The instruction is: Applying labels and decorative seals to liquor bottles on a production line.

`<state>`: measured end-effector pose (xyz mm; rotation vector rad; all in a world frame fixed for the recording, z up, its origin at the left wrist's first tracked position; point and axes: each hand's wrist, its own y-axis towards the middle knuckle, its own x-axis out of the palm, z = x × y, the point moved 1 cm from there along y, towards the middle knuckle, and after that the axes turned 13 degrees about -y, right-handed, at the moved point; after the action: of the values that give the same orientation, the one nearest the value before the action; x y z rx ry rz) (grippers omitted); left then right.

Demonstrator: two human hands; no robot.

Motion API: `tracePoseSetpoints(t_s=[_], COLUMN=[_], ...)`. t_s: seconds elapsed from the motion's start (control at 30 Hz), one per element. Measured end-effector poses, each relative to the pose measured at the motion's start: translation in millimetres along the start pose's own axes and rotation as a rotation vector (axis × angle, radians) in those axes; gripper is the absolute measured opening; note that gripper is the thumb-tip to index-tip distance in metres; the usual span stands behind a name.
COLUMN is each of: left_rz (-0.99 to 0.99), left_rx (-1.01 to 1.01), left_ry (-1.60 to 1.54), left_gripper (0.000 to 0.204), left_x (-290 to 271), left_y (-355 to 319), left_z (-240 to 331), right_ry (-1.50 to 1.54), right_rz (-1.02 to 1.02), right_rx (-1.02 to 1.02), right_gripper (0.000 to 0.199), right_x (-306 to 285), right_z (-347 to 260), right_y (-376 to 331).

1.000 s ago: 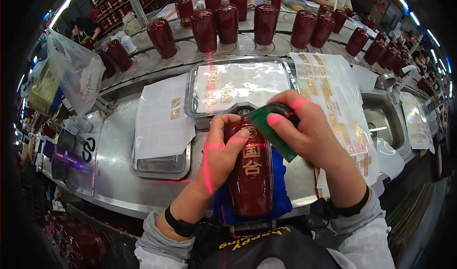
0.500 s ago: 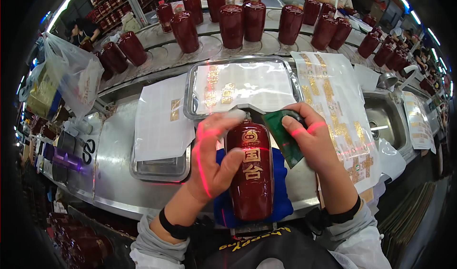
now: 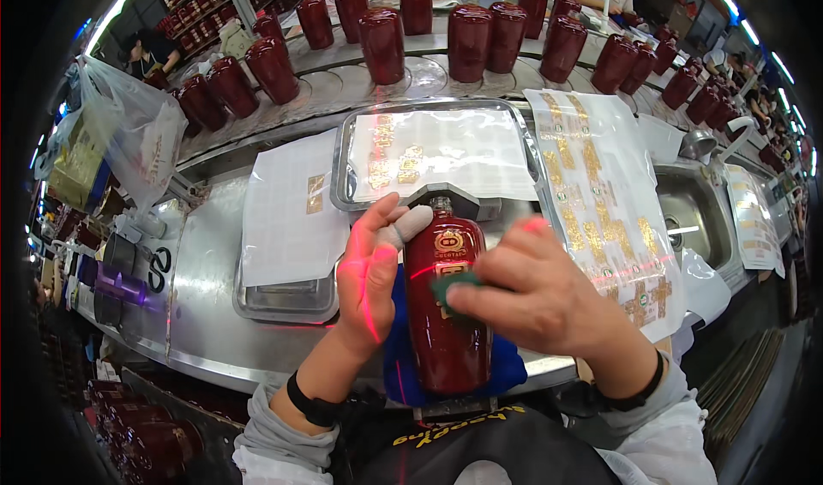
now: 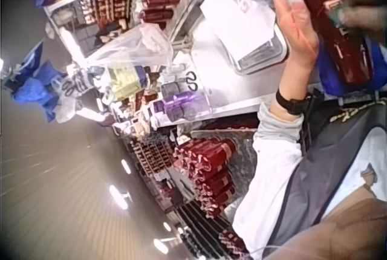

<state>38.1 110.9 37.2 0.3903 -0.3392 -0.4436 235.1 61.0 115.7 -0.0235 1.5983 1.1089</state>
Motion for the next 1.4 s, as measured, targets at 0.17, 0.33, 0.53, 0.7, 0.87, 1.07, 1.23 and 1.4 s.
tracePoseSetpoints(t_s=[0.17, 0.33, 0.53, 0.7, 0.87, 1.07, 1.23, 1.4], left_rz=[0.016, -0.044, -0.14, -0.179, 0.059, 0.068, -0.043, -0.216], left_rx=[0.078, 0.464, 0.587, 0.495, 0.406, 0.343, 0.477, 0.497], left_ry=[0.144, 0.595, 0.802, 0.93, 0.616, 0.555, 0.673, 0.906], left_gripper=[0.06, 0.044, 0.036, 0.04, 0.041, 0.04, 0.045, 0.054], left_x=[0.2, -5.1, -5.6, -8.2, -8.5, -9.4, -7.5, 1.4], left_y=[-10.1, -14.1, -21.0, -25.6, -29.8, -33.3, -32.9, -31.5], left_z=[3.5, 13.1, 14.8, 15.9, 12.1, 14.6, 22.6, 20.4], right_ry=[0.204, 0.699, 1.086, 0.58, -0.076, -0.02, 0.78, 1.101], right_rz=[-0.07, -0.14, -0.125, 0.04, -0.01, -0.181, -0.138, 0.069], right_rx=[-0.019, 0.313, 0.984, 0.774, -0.056, -0.018, 0.566, 1.105], right_gripper=[0.022, 0.016, 0.023, 0.018, 0.019, 0.014, 0.016, 0.019], right_x=[-6.0, -6.3, 31.7, 24.8, -4.4, -5.8, -1.7, 42.8], right_z=[0.9, -1.4, -3.1, 4.8, -12.3, -15.5, -20.8, -21.5], right_y=[3.2, -9.1, -30.9, -26.9, 1.9, 10.0, -14.7, -34.5])
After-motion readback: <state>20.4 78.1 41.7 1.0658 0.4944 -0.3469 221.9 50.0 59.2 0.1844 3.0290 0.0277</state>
